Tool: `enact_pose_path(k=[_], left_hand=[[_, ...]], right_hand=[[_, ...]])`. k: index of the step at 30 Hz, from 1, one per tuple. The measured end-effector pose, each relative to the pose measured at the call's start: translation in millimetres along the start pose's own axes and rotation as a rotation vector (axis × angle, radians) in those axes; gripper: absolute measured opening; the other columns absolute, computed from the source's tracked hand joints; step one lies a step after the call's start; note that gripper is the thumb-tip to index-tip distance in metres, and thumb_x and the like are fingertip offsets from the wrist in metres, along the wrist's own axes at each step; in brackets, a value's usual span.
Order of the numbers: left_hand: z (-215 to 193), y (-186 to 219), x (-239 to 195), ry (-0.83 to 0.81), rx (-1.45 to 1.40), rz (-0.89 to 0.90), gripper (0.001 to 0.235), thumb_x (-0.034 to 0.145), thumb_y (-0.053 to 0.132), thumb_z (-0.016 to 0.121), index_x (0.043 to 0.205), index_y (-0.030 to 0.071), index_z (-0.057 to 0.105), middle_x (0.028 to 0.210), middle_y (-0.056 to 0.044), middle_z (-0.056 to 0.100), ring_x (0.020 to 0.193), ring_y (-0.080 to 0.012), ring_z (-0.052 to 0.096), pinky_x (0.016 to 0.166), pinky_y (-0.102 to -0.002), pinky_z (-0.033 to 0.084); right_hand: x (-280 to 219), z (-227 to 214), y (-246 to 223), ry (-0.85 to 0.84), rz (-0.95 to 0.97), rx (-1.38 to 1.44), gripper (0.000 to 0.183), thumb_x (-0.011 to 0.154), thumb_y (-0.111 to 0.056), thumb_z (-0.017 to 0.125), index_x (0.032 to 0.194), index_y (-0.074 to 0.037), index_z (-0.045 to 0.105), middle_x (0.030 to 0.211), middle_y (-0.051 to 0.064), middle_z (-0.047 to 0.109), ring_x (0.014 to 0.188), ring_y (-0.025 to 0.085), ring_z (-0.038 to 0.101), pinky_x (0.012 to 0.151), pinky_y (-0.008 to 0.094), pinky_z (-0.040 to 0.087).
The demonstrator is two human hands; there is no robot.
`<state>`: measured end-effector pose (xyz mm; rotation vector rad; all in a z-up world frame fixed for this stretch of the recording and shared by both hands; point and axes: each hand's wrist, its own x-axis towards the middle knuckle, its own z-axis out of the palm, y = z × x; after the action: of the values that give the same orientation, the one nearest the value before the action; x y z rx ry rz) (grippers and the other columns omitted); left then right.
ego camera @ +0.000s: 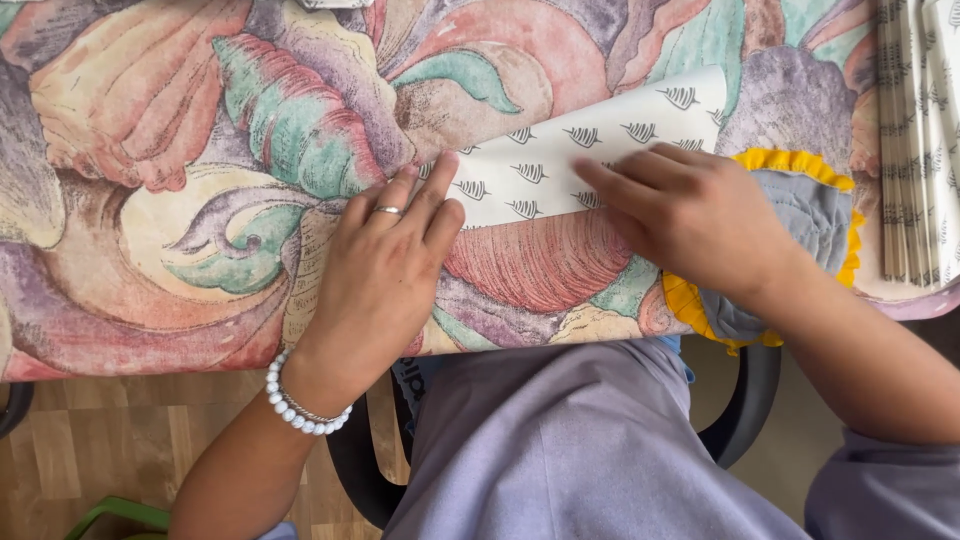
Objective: Folding printed paper wrappers for food packaging.
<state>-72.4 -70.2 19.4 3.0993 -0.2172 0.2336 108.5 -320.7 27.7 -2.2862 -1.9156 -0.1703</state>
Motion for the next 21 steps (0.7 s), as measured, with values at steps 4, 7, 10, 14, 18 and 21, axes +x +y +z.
enact_pose_path(k=[4, 7, 10, 14, 18, 21], left_hand=[[-1, 4, 2, -0.041, 0.076, -0.015, 0.025, 0.096, 0.007, 0.047, 0.116, 0.014, 0.059, 0.155, -0.011, 0.055, 0.129, -0.0302, 0.056, 0.099, -0.04, 0.045], [-1, 2, 2, -0.011, 0.043, -0.018, 0.026, 0.093, 0.008, 0.049, 0.116, 0.013, 0.061, 0.153, -0.013, 0.056, 0.128, -0.03, 0.057, 0.099, -0.04, 0.045], [2, -2, -2, -0.024, -0.043, -0.027, 0.03, 0.094, 0.003, 0.047, 0.118, 0.01, 0.062, 0.152, -0.015, 0.056, 0.127, -0.0324, 0.058, 0.099, -0.042, 0.046], [4, -6, -3, 0.019, -0.102, -0.027, 0.032, 0.089, -0.001, 0.054, 0.117, 0.012, 0.061, 0.153, -0.012, 0.057, 0.122, -0.0288, 0.059, 0.094, -0.041, 0.046], [10, -6, -7, -0.029, -0.118, -0.002, 0.047, 0.088, -0.004, 0.053, 0.13, 0.015, 0.061, 0.157, -0.016, 0.049, 0.124, -0.0374, 0.056, 0.094, -0.048, 0.047], [6, -6, -8, 0.001, -0.086, 0.031, 0.081, 0.084, -0.013, 0.047, 0.151, 0.031, 0.055, 0.16, -0.018, 0.041, 0.125, -0.0364, 0.054, 0.092, -0.045, 0.046]], right_hand=[[61, 24, -29, 0.026, -0.099, -0.097, 0.043, 0.101, -0.017, 0.065, 0.143, -0.009, 0.066, 0.085, -0.001, 0.064, 0.068, 0.02, 0.061, 0.057, 0.033, 0.051], [81, 35, -34, -0.012, -0.054, -0.178, 0.035, 0.1, -0.021, 0.06, 0.132, -0.01, 0.07, 0.075, -0.001, 0.066, 0.061, 0.02, 0.064, 0.047, 0.035, 0.051], [75, 29, -16, 0.033, -0.026, -0.065, 0.026, 0.103, -0.018, 0.061, 0.121, -0.014, 0.079, 0.066, -0.002, 0.065, 0.051, 0.019, 0.059, 0.043, 0.037, 0.047], [40, 17, 31, 0.066, 0.088, -0.027, 0.026, 0.099, -0.012, 0.066, 0.114, -0.017, 0.087, 0.086, 0.001, 0.08, 0.061, 0.016, 0.069, 0.042, 0.033, 0.046], [-6, 22, 82, 0.088, 0.225, -0.135, 0.032, 0.107, -0.006, 0.065, 0.122, -0.014, 0.092, 0.067, -0.004, 0.068, 0.048, 0.013, 0.051, 0.04, 0.029, 0.031], [-11, 19, 82, 0.087, 0.3, -0.227, 0.04, 0.097, -0.008, 0.062, 0.121, -0.019, 0.092, 0.067, -0.002, 0.069, 0.051, 0.018, 0.058, 0.039, 0.031, 0.038]])
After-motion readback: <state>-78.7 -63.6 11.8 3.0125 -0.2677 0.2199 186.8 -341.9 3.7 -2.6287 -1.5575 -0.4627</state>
